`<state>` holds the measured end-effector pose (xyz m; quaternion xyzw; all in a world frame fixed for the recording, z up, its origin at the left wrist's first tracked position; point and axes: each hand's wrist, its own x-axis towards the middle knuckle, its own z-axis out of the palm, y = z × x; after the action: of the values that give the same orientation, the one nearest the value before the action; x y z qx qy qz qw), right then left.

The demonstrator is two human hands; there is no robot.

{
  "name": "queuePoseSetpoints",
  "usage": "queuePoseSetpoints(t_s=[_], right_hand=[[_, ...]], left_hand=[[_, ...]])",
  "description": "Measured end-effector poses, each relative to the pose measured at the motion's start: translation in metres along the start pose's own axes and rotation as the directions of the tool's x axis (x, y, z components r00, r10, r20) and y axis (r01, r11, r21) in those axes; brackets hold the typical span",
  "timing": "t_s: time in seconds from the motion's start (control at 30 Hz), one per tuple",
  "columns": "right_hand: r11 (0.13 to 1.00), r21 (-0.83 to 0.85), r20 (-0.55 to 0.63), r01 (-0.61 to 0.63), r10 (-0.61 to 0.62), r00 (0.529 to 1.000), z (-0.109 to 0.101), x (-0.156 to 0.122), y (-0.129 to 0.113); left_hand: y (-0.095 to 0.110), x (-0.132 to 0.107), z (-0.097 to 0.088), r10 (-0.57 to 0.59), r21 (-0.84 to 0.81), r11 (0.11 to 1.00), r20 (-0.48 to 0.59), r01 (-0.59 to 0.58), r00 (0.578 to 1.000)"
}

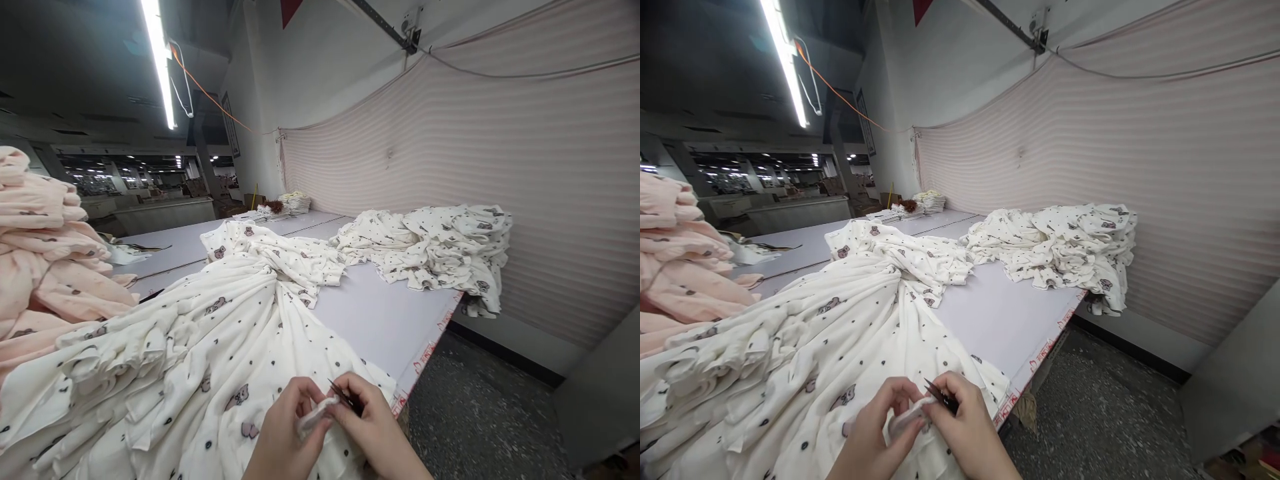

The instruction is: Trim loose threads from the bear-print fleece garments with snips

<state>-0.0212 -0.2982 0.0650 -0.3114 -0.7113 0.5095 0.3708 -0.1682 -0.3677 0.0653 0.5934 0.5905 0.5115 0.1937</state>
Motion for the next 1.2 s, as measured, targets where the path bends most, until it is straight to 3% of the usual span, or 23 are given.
queuePoseSetpoints(t_s=[0.07, 0.13, 0.2, 0.27, 0.37, 0.47, 0.6, 0.67, 0.77, 0.97, 1.07, 1.2], right_hand=[[0.997, -0.073, -0.062, 0.029, -0.033, 0.997, 0.0, -0.007, 0.0], [0.993, -0.116, -0.073, 0.035, -0.044, 0.996, 0.0, -0.015, 0.0], [0.99, -0.134, -0.044, 0.035, -0.041, 0.998, -0.001, -0.023, -0.001], [0.987, -0.152, -0.036, 0.052, -0.058, 0.998, -0.002, -0.027, -0.004], [0.964, -0.233, -0.019, 0.126, -0.134, 0.991, 0.0, -0.026, -0.01], [0.95, -0.276, -0.008, 0.145, -0.153, 0.988, 0.005, -0.024, -0.011], [0.999, -0.001, 0.122, -0.039, 0.039, 0.992, 0.005, -0.028, -0.006], [0.997, 0.057, 0.116, -0.06, 0.053, 0.992, -0.001, -0.032, -0.005], [0.987, -0.152, -0.014, 0.06, -0.063, 0.998, -0.012, -0.036, -0.007], [0.778, -0.57, 0.056, 0.266, -0.285, 0.957, -0.017, -0.042, -0.003], [0.72, -0.637, 0.03, 0.275, -0.333, 0.942, -0.014, -0.042, 0.003], [0.739, -0.624, -0.001, 0.252, -0.323, 0.946, -0.013, -0.04, 0.006]], left_hand=[[-0.004, -0.004, -0.002, 0.23, 0.204, 0.954, -0.027, -0.22, 0.973], [-0.008, -0.006, -0.004, 0.427, 0.313, 0.864, -0.043, -0.394, 0.903], [-0.009, -0.007, -0.006, 0.537, 0.365, 0.791, -0.03, -0.491, 0.843], [-0.009, -0.007, -0.005, 0.586, 0.382, 0.75, -0.006, -0.54, 0.81], [-0.006, -0.006, -0.004, 0.606, 0.379, 0.73, 0.024, -0.568, 0.795], [-0.004, -0.006, -0.003, 0.59, 0.371, 0.744, 0.027, -0.556, 0.807], [-0.004, -0.006, -0.004, 0.584, 0.374, 0.746, 0.029, -0.551, 0.811], [-0.005, -0.007, -0.004, 0.589, 0.377, 0.739, 0.038, -0.558, 0.807], [-0.007, -0.008, -0.005, 0.585, 0.393, 0.732, 0.058, -0.557, 0.809], [-0.009, -0.007, -0.003, 0.579, 0.396, 0.731, 0.071, -0.556, 0.812], [-0.007, -0.005, -0.001, 0.567, 0.376, 0.748, 0.067, -0.547, 0.821], [-0.005, -0.002, 0.001, 0.573, 0.364, 0.747, 0.068, -0.555, 0.816]])
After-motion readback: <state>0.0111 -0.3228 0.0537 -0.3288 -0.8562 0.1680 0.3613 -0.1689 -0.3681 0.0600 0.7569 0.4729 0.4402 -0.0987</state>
